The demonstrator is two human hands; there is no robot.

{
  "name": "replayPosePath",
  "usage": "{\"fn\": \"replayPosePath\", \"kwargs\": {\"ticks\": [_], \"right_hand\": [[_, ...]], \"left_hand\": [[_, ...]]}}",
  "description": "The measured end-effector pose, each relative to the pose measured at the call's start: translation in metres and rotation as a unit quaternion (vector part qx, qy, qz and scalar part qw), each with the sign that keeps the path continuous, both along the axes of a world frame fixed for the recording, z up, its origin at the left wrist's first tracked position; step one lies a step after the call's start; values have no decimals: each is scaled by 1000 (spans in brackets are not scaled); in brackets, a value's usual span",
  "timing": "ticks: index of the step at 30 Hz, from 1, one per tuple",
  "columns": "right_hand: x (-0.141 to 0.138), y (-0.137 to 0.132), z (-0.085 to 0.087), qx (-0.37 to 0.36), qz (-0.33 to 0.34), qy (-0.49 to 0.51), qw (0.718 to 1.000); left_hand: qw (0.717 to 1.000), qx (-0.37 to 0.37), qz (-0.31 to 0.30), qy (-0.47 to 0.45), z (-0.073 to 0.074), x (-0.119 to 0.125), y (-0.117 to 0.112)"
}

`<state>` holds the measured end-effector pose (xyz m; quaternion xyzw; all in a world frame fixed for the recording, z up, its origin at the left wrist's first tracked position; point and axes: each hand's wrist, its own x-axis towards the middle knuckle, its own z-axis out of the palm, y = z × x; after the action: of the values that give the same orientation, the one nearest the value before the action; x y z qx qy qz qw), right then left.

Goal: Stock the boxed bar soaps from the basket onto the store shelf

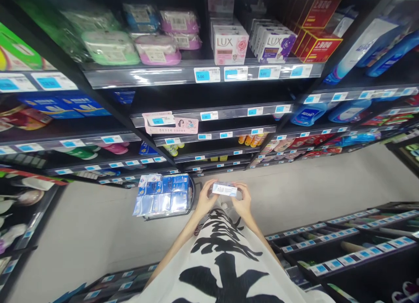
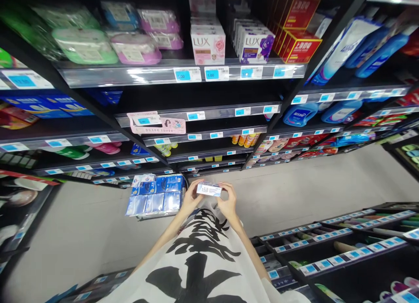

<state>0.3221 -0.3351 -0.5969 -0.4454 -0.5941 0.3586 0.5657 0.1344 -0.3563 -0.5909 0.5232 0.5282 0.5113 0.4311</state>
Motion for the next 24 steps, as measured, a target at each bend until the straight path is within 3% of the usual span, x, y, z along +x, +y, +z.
{"fn": "replayPosePath", "kwargs": {"ticks": [9, 13, 19, 24], "right_hand": [[-7, -1, -2, -140, -11, 50, 989], [-10, 2, 3, -157, 12, 43, 987], [-22, -1, -3, -177, 47, 19, 983], [-37, -5, -18, -252, 53, 133, 957]], "left_hand": [[994, -89, 20, -53, -9, -1, -8], [991, -102, 47, -67, -11, 1, -13], [989, -48, 132, 38, -4, 6, -13], [979, 4, 161, 126, 9, 14, -15]]}}
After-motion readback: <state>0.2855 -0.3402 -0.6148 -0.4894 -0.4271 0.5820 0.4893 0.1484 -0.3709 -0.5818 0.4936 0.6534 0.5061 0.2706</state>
